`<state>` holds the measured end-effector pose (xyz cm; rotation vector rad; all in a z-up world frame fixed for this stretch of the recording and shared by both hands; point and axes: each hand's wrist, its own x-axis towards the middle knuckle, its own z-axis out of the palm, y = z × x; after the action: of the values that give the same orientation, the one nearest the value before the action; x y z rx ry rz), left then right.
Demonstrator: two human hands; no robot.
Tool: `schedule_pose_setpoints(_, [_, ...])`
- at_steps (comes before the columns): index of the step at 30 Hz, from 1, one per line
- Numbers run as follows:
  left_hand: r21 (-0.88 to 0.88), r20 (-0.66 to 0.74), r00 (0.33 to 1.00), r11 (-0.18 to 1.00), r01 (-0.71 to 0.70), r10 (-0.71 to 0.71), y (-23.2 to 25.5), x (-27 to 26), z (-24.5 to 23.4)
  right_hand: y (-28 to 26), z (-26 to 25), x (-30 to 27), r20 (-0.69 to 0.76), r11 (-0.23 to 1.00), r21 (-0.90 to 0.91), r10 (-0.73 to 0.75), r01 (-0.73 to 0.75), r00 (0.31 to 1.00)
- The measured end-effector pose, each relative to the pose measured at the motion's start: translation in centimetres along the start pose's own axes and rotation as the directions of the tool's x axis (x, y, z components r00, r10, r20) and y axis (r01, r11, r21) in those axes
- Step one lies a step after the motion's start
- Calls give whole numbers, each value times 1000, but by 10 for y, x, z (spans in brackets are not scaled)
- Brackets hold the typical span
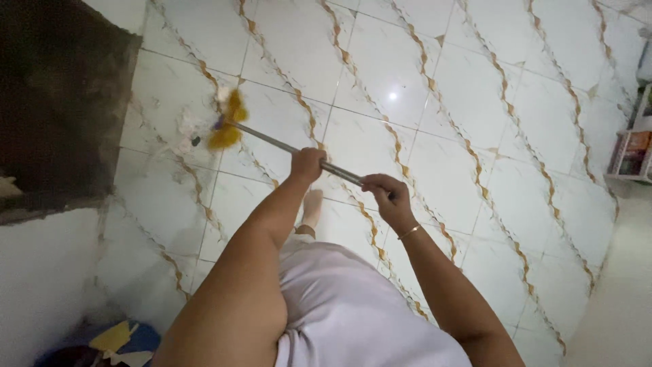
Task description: Sweeping debris off a tiled floor using a broom and collecting it into a plastic bag.
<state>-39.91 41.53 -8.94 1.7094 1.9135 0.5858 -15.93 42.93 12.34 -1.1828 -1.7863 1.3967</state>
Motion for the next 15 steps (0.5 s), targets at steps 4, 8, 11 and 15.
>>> schedule_pose_setpoints(4, [62,-34,999,997,43,-41,43,37,3,-23,-61,23,-36,974,207,107,-97,994])
schedule_pose_setpoints(8, [-141,-24,994,984,-109,107,188,69,-51,-150,-128,38,-291,959,131,-205,251,935])
schedule_pose_setpoints(11, [-349,3,979,918,-188,202,240,80,-63,-165,-143,45,-212,913,-2,-400,409,892])
schedule_pose_setpoints(15, [-535,93,975,836,-121,201,218,92,-28,-188,-92,85,211,761,-437,-431,479,877])
